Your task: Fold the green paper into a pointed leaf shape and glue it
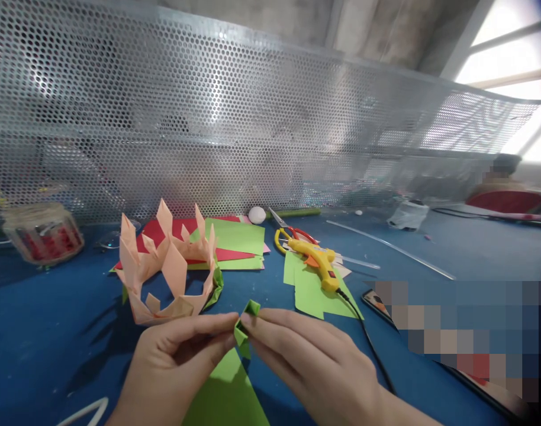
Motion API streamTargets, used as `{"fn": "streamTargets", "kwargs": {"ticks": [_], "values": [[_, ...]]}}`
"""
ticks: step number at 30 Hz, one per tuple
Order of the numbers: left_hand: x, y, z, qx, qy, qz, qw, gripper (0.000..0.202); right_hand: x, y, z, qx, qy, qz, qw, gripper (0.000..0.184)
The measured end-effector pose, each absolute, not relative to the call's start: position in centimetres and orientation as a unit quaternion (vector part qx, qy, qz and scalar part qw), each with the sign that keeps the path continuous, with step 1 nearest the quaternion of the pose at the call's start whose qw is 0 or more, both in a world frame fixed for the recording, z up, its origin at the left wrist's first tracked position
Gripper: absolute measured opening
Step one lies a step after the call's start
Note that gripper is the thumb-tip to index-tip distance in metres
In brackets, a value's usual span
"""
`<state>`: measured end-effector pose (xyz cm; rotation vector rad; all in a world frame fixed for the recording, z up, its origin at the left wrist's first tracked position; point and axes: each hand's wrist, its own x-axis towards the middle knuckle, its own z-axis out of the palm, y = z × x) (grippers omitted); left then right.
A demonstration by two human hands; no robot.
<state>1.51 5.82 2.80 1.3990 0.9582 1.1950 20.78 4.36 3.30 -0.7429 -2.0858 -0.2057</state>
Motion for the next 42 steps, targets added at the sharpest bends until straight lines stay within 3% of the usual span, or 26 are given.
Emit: {"fn": "streamTargets", "kwargs": {"ticks": [5,9,24,34,42], "values": [[1.9,6.6,2.9,0.632,0.378,0.495,0.461,0.018,20.4,4.6,3.4,-0.319,-0.825,-0.055,0.464,0.019],[2.5,6.7,3.2,0.656,0.378,0.485,0.438,0.017,20.0,5.0,3.6,-0.355,-0.809,-0.032,0.469,0.026],[2.7,6.1,3.2,0.717,0.332,0.453,0.413,0.029,20.1,4.5,4.1,-0.394,-0.812,-0.112,0.416,0.039],[2.6,6.3,3.5,0.682,0.326,0.484,0.442,0.027,19.5,4.3,4.0,-0.375,-0.813,-0.086,0.437,0.020],[2.6,6.3,3.7,0.650,0.323,0.491,0.482,0.025,19.2,4.1,4.2,-0.375,-0.818,-0.074,0.430,0.017]]}}
